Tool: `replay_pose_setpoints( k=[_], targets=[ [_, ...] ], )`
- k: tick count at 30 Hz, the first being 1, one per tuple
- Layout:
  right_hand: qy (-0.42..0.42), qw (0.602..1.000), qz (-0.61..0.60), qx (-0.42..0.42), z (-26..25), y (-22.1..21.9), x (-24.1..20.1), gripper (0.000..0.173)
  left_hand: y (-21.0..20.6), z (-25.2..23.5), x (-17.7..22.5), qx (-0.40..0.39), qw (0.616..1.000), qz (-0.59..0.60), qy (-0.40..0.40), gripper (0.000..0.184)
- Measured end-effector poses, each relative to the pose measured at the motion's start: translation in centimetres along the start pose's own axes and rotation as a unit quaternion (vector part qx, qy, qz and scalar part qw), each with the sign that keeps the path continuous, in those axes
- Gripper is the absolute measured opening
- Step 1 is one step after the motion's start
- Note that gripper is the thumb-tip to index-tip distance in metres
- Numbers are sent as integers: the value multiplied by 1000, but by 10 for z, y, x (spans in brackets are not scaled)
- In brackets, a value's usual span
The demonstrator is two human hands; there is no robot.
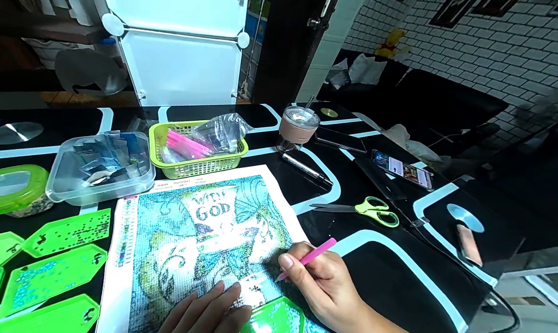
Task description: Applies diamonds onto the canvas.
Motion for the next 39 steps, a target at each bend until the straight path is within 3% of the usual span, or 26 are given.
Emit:
replay_pose_setpoints(
  k=[7,21,25,39],
  targets=[
    [12,998,68,-5,1,-2,-3,31,0,0,0,0,1000,2,-1,47],
    [-7,1000,-6,2,0,1,-2,32,1,0,-1,1,1000,-4,-6,47],
    [3,996,-78,-48,-1,6,-7,35,0,0,-1,2,1000,-4,-7,47],
    [42,995,-28,-89,1,5,-5,36,-2,0,-1,4,1000,-7,-7,47]
  ],
)
Point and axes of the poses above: each hand's wrist, its own z-axis away from the middle knuckle, its own y-axis out of the back of the hand, x = y × z, the point moved 1 cm from there along -z, towards the middle knuckle, and after that the axes turned 13 degrees about -z, right-handed, at the moved point
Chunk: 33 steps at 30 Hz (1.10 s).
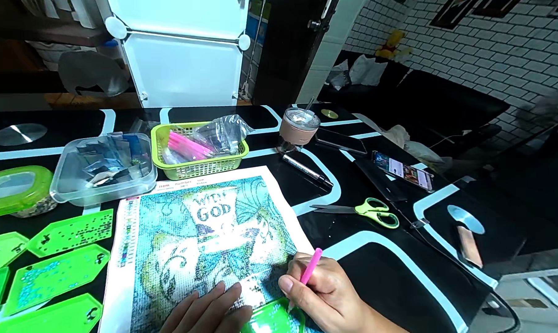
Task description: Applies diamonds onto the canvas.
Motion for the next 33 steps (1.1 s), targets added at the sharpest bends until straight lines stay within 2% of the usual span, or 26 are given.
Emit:
replay_pose_setpoints(
  k=[4,7,11,33],
  targets=[
    [-41,997,-56,31,-1,1,0,36,0,0,0,-1,1000,1,1,47],
    [-98,982,-125,98,-1,1,3,33,1,-1,1,-7,1000,3,3,47],
    [-115,974,-107,165,-4,-2,8,29,2,-1,1,-13,1000,0,3,47],
    [-61,992,62,95,-1,-6,6,32,1,-1,1,-6,1000,-1,4,46]
  ],
)
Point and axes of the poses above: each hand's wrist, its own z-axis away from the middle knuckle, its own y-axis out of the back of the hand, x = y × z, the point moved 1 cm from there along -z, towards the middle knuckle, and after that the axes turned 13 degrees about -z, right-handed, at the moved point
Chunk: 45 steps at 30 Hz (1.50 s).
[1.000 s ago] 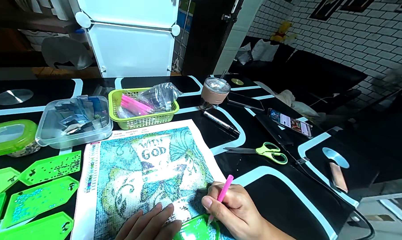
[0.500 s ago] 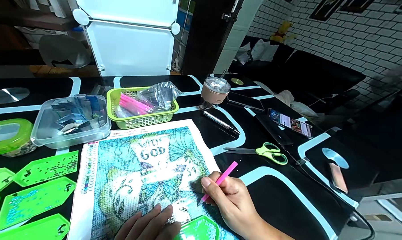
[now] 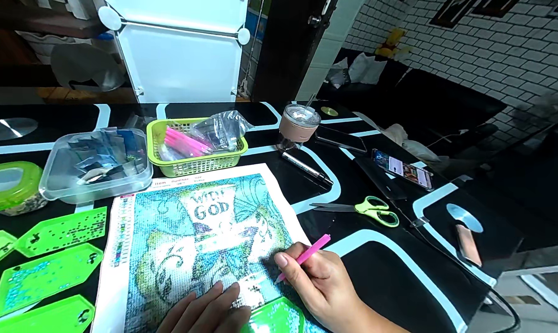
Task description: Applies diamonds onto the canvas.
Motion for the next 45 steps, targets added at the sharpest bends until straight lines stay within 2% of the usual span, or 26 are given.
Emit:
replay_pose_setpoints(
  k=[8,14,22,33,41,45],
  targets=[
    [22,999,24,-30,-1,4,-3,31,0,0,-1,-1,1000,1,-2,47],
    [14,993,-112,-35,-1,10,-7,33,1,0,-1,-5,1000,2,-2,47],
    [40,990,-88,-103,-1,11,-7,36,-1,1,-1,5,1000,0,-5,47],
    [50,988,-86,-122,0,10,-8,37,0,1,-1,6,1000,-1,-6,47],
    [52,988,-75,-121,0,10,-8,37,0,0,-1,4,1000,1,-4,46],
    [-30,986,-158,-48,-1,10,-5,35,0,0,-1,0,1000,-2,-4,47]
  ],
)
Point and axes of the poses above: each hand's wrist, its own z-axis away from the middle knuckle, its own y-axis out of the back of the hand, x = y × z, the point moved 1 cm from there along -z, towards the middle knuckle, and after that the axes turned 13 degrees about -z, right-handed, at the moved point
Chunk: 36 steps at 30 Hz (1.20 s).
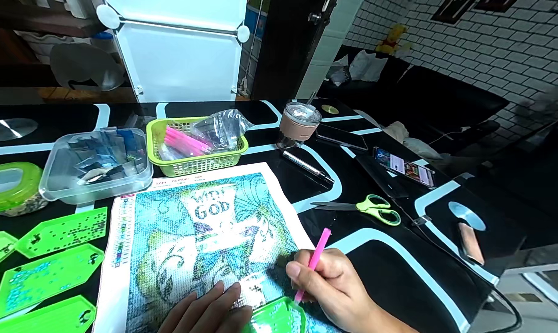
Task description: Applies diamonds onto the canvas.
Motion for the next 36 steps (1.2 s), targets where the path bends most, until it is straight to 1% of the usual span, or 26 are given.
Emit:
replay_pose_setpoints(
  k=[3,5,11,36],
  targets=[
    [-25,996,-10,83,-1,0,6,32,1,0,1,-6,1000,2,4,48],
    [-22,994,9,107,-1,-2,8,31,1,-1,1,-5,1000,1,4,47],
    [4,994,60,88,-3,-5,9,30,0,-1,1,-4,1000,0,3,47],
    [24,989,139,45,-1,-7,9,33,0,1,1,9,1000,0,-1,46]
  ],
)
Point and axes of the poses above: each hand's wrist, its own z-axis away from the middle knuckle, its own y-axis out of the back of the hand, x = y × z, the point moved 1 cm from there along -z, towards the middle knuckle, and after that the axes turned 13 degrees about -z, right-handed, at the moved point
